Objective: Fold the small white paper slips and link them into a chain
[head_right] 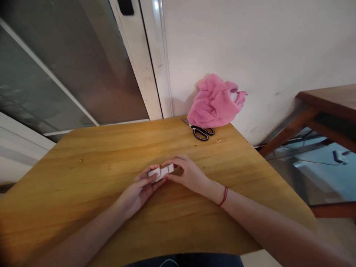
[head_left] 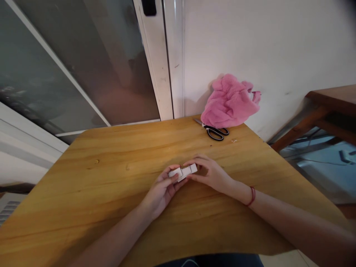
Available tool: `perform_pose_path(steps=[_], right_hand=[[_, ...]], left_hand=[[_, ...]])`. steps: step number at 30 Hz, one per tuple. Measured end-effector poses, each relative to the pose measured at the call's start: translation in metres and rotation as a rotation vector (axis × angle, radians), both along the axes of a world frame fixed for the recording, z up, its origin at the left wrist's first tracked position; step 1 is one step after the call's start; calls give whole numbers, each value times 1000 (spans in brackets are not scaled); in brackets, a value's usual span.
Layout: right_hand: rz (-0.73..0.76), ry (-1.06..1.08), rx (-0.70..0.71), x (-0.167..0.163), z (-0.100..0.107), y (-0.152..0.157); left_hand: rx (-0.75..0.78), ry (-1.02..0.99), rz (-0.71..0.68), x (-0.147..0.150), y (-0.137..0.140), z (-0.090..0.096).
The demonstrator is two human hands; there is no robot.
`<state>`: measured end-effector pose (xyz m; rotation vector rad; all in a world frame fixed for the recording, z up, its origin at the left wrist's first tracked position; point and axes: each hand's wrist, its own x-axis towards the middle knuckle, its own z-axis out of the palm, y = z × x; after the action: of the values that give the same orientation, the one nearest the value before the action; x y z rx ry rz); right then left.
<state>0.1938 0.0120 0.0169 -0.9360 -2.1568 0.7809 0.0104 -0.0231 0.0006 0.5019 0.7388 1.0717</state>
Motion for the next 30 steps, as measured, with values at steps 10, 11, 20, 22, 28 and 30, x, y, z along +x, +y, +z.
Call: perform_pose_path(steps=[10,11,20,22,28,30], right_hand=[[8,28,-6,-1,1,1],[-2,30,-5,0,1,1],[-148,120,28,6,5,1],[-221,173,67,7,6,0],[-141,111,123,-7,4,-7],[-66,18,114,-13,0,-9]], left_hand=[[5,13,-45,1,-3,1],[3,14,-37,0,-3,1],[-36,20,30,-1,1,0],[-32,10,23,-1,1,-1],[-29,-133,-69,6,-3,-1],[-27,-115,-83,8,-5,0]])
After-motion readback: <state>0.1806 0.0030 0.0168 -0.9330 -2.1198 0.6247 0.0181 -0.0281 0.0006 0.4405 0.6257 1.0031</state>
